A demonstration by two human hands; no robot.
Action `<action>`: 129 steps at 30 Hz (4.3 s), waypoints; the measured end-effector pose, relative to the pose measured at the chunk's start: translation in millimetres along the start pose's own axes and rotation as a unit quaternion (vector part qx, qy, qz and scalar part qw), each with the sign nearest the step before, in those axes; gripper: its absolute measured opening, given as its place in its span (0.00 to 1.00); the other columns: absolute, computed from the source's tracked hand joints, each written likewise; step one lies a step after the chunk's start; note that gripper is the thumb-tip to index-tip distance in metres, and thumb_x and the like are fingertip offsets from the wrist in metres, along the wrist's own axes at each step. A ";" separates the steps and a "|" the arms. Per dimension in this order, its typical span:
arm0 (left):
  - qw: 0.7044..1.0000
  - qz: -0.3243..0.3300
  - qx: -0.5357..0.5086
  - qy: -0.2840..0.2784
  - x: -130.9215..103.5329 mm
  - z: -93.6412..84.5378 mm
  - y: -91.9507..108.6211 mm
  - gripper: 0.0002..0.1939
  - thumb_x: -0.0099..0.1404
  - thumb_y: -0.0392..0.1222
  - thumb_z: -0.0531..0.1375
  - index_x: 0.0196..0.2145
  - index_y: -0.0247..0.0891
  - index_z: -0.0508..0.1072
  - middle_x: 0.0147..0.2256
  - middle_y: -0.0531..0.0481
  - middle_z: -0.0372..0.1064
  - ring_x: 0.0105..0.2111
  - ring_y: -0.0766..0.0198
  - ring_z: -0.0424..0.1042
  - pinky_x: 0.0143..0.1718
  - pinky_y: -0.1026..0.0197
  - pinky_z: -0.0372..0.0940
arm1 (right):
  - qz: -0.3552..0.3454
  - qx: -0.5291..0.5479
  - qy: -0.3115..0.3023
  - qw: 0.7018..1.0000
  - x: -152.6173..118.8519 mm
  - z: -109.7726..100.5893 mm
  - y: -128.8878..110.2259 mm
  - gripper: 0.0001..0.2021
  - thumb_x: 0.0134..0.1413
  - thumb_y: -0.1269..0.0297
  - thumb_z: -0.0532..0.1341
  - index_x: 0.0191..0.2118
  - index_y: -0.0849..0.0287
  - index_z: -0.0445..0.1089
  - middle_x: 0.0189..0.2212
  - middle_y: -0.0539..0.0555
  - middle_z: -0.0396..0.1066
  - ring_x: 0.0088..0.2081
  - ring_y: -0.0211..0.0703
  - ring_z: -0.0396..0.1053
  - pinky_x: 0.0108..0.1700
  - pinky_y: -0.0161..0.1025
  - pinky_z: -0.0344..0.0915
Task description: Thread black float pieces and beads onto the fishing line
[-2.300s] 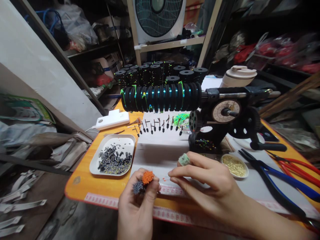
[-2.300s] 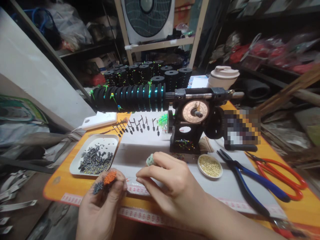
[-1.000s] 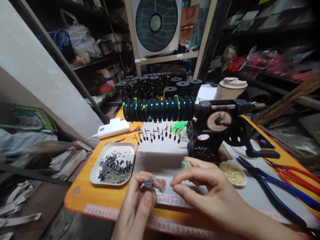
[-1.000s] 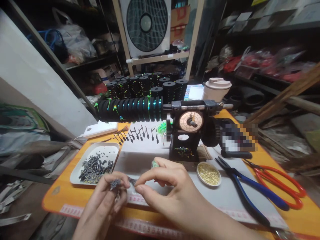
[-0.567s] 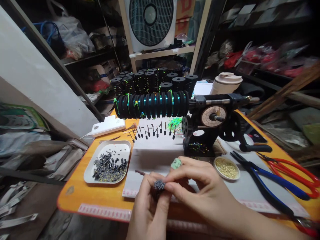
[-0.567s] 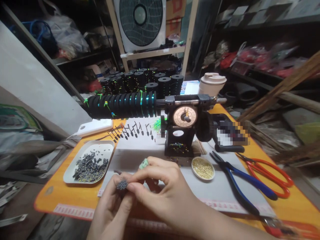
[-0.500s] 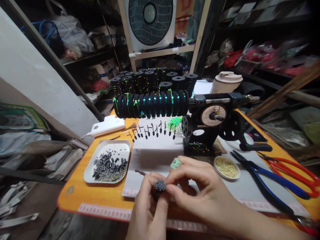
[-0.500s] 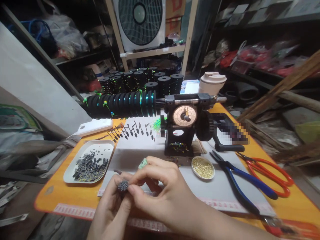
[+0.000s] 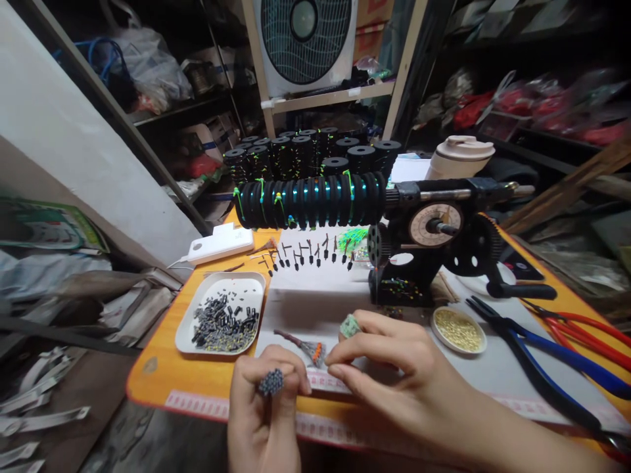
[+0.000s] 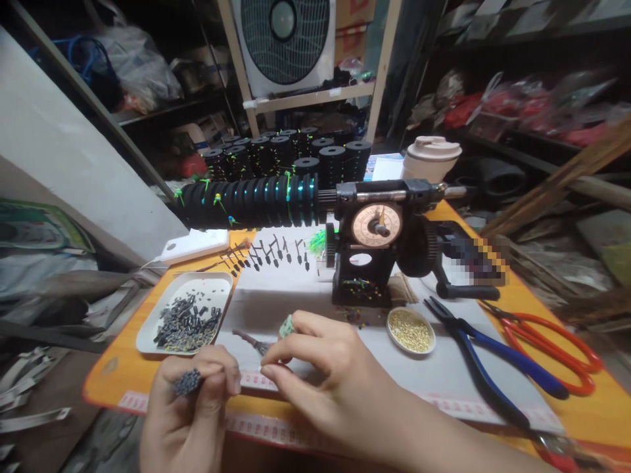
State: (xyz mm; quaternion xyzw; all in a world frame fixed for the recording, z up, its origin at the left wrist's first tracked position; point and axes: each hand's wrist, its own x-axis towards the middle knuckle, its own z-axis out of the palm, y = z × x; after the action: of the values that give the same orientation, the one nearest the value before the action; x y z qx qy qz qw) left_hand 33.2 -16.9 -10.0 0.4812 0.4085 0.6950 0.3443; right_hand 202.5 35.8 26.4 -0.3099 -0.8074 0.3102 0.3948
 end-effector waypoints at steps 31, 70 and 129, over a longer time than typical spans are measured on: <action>0.998 0.044 0.039 0.008 -9.6 17.4 -6.1 0.04 0.74 0.39 0.56 0.38 0.45 0.68 0.28 0.57 0.66 0.29 0.66 0.65 0.34 0.62 0.60 | 0.029 0.035 0.022 0.999 0.7 1.7 -1.6 0.08 0.61 0.71 0.64 0.33 0.59 0.81 0.22 0.49 0.65 0.25 0.37 0.62 0.26 0.33 0.56; 0.969 -0.221 0.101 -0.035 -13.2 20.2 3.7 0.14 0.68 0.56 0.60 0.37 0.42 0.73 0.34 0.45 0.72 0.36 0.55 0.70 0.36 0.60 0.64 | 0.015 0.022 0.050 0.998 -2.7 2.4 0.0 0.06 0.59 0.73 0.64 0.35 0.56 0.79 0.24 0.47 0.63 0.27 0.37 0.60 0.28 0.33 0.56; 0.982 -0.046 -0.152 0.099 -13.6 29.9 4.0 0.07 0.69 0.46 0.62 0.33 0.45 0.70 0.21 0.58 0.63 0.22 0.69 0.60 0.23 0.67 0.56 | -0.022 0.003 -0.017 1.000 -3.9 -2.6 -2.7 0.05 0.58 0.76 0.61 0.34 0.60 0.71 0.28 0.47 0.57 0.27 0.34 0.59 0.27 0.32 0.54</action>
State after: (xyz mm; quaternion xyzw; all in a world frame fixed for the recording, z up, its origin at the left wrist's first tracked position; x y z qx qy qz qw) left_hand 65.4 -23.4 -5.7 0.3325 0.3519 0.7767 0.4029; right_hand 205.9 31.9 27.9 -0.2857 -0.8196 0.3088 0.3888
